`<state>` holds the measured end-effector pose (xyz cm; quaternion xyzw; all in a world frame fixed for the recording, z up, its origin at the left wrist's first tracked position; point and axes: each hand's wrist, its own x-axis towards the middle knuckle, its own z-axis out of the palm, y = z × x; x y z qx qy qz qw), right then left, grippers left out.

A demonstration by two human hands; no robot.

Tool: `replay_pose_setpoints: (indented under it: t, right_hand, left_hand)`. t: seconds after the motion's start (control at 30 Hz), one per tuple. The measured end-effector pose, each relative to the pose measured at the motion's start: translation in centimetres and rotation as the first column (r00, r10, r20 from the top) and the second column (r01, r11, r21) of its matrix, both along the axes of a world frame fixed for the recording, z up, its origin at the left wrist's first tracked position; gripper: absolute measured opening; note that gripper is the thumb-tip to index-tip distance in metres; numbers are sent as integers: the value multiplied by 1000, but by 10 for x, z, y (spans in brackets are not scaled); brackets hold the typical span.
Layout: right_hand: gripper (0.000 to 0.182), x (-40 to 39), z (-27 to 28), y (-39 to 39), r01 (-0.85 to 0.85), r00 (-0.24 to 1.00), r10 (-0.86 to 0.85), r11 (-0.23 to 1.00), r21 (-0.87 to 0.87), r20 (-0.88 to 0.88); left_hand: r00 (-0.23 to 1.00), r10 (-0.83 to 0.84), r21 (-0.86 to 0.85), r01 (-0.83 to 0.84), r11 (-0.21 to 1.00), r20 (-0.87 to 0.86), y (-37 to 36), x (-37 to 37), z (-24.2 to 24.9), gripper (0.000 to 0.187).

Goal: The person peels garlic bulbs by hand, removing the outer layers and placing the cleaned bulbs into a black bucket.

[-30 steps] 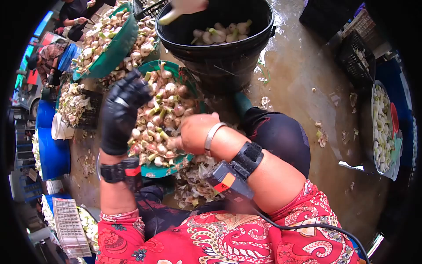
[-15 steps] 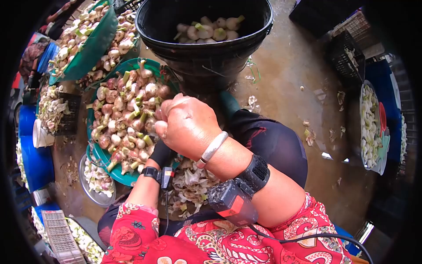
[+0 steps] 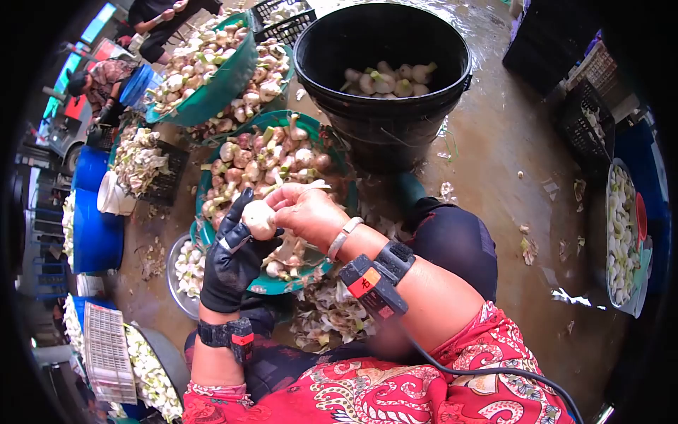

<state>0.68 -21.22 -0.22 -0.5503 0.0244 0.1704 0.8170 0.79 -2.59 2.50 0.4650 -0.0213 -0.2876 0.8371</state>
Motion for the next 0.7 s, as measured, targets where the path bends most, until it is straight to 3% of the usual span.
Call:
replay_pose_setpoints:
  t: [0.07, 0.2, 0.27, 0.37, 0.4, 0.43, 0.5, 0.57, 0.63, 0.7]
  right_hand:
    - [22, 2, 4, 11, 16, 999, -16, 1000, -7, 42]
    - [16, 4, 8, 31, 93, 986, -77, 990, -102, 145]
    - [16, 7, 4, 33, 150, 963, -88, 960, -235, 254]
    - [15, 7, 0, 38, 179, 941, -104, 960, -214, 321]
    - [11, 6, 4, 37, 257, 897, -104, 914, -316, 429]
    - [11, 8, 4, 38, 254, 898, -101, 913, -318, 428]
    - [6, 11, 3, 39, 491, 684, -6, 744, -454, 729]
    - [4, 8, 3, 42, 505, 651, -1, 747, -432, 759]
    - [6, 1, 3, 47, 581, 651, 124, 554, -596, 749]
    - [10, -3, 1, 51, 601, 646, 140, 513, -613, 750]
  left_hand:
    - [989, 142, 10, -143, 990, 30, 4, -8, 14, 54]
    - [967, 171, 142, -200, 969, 190, 13, -12, 10, 55]
    - [968, 193, 141, -216, 966, 162, 13, -11, 7, 54]
    - [971, 215, 131, -227, 965, 101, 11, -5, -2, 53]
    - [968, 207, 172, -230, 958, 145, 11, -5, -3, 54]
    - [962, 195, 211, -234, 949, 192, 12, -4, -3, 54]
    - [953, 179, 257, -241, 936, 244, 13, -4, -5, 55]
    - [912, 43, 493, -259, 831, 407, 13, -5, -2, 54]
    - [908, 47, 507, -275, 817, 417, 13, -5, -10, 54]
    - [904, 51, 520, -290, 803, 424, 14, -7, -13, 53]
